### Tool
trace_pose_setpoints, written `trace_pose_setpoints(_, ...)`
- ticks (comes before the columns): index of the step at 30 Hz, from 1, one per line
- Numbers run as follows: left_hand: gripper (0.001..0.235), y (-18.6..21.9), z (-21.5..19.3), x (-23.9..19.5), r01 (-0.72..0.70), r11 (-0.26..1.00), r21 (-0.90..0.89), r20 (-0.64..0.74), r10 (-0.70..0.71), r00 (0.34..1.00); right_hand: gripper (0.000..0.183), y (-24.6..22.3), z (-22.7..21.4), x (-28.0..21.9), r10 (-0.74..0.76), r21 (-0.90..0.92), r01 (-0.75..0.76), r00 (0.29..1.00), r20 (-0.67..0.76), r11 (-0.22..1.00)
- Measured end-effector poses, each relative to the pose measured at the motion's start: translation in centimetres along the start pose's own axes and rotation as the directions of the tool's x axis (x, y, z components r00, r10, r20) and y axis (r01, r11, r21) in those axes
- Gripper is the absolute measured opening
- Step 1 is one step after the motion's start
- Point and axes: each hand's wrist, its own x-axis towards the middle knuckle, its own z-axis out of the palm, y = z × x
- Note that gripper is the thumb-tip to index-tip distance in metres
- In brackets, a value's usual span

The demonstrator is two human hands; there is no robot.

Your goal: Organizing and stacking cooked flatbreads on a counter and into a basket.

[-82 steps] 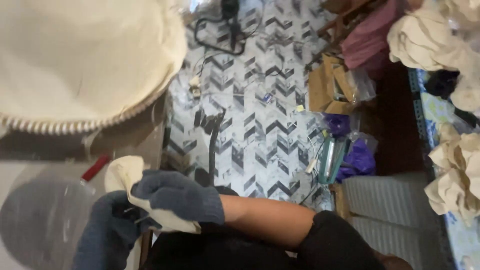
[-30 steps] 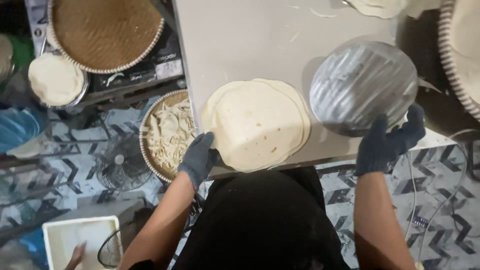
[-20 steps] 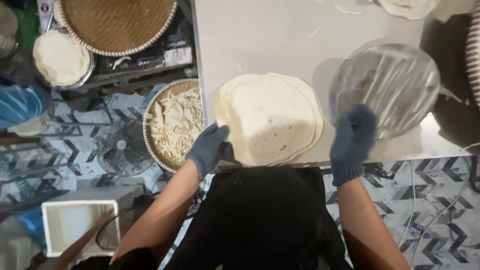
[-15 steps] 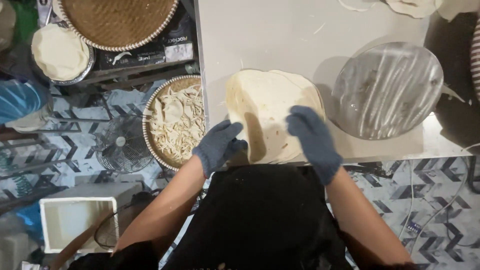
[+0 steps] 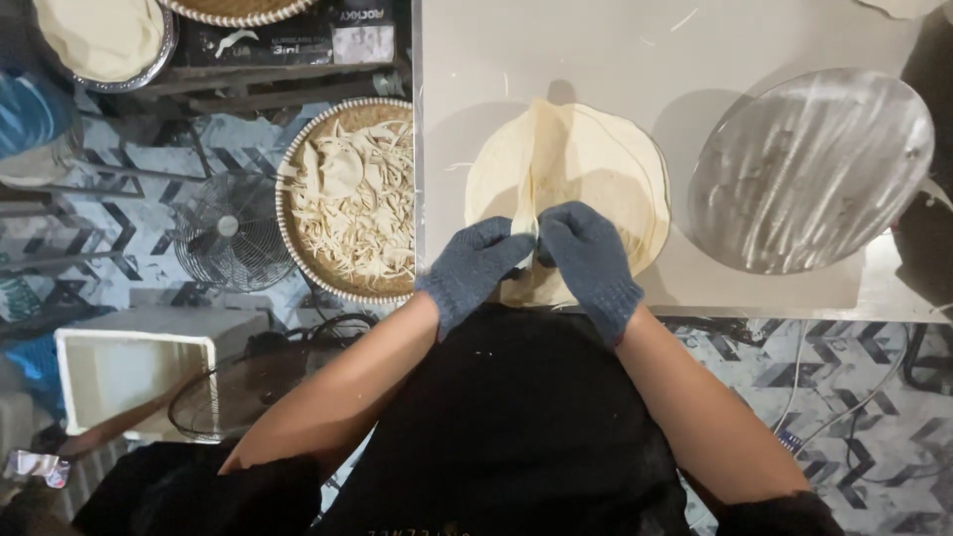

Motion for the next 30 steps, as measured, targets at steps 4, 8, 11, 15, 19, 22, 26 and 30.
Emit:
trace_pose_setpoints(4, 0.017, 0.9, 0.9, -0.4, 0.166, 0.873, -0.458, 0.006, -0.183, 0.983, 0.021, 2.4, -0.4, 0.4, 0.121, 0.293, -0.120, 0.992, 0.015, 0.948)
trace_pose_setpoints(8, 0.017, 0.4, 1.3, -0.3, 0.049, 0.964, -0.262, -0.073, -0.070, 0.995, 0.020, -1.0, -0.7, -0.9, 0.188, 0.352, -0.198, 0.980, 0.061, 0.915)
trace_pose_setpoints(11, 0.016, 1.3, 2.4, -0.2, -0.009, 0.993, -0.114, -0.097, -0.002, 0.995, 0.020, -1.7, -1.4, -1.1, 0.024, 0.147, -0.036, 0.996, 0.085, 0.989)
trace_pose_setpoints(15, 0.022, 3.8, 4.3, -0.8, 0.057, 0.998, -0.026, -0.078, -0.059, 0.995, 0.020, -1.5, -3.1, -1.2, 0.016, 0.047, -0.019, 0.998, 0.052, 0.999)
trace_pose_setpoints(19, 0.023, 0.6, 7.5, 1.4, 0.014, 0.978, -0.209, -0.119, -0.039, 0.992, 0.021, -1.2, -5.3, -1.7, 0.126, 0.242, -0.142, 0.989, 0.080, 0.960)
trace_pose_setpoints(22, 0.022, -1.1, 10.0, 3.0, 0.011, 0.823, -0.568, -0.048, -0.047, 0.998, 0.018, -0.3, -7.4, -1.4, -0.102, -0.132, 0.145, 0.952, 0.287, 0.981)
trace_pose_setpoints(26, 0.029, -4.8, 14.3, 6.2, -0.079, 0.914, -0.397, -0.227, -0.015, 0.974, 0.015, -0.9, -9.2, -1.7, -0.290, -0.545, 0.547, 0.823, 0.489, 0.635)
trace_pose_setpoints(30, 0.021, -5.7, 17.0, 9.0, -0.155, 0.869, 0.470, -0.404, 0.368, 0.837, 0.017, 2.5, -11.7, -0.3, 0.045, -0.247, 0.030, 0.955, 0.294, 0.969)
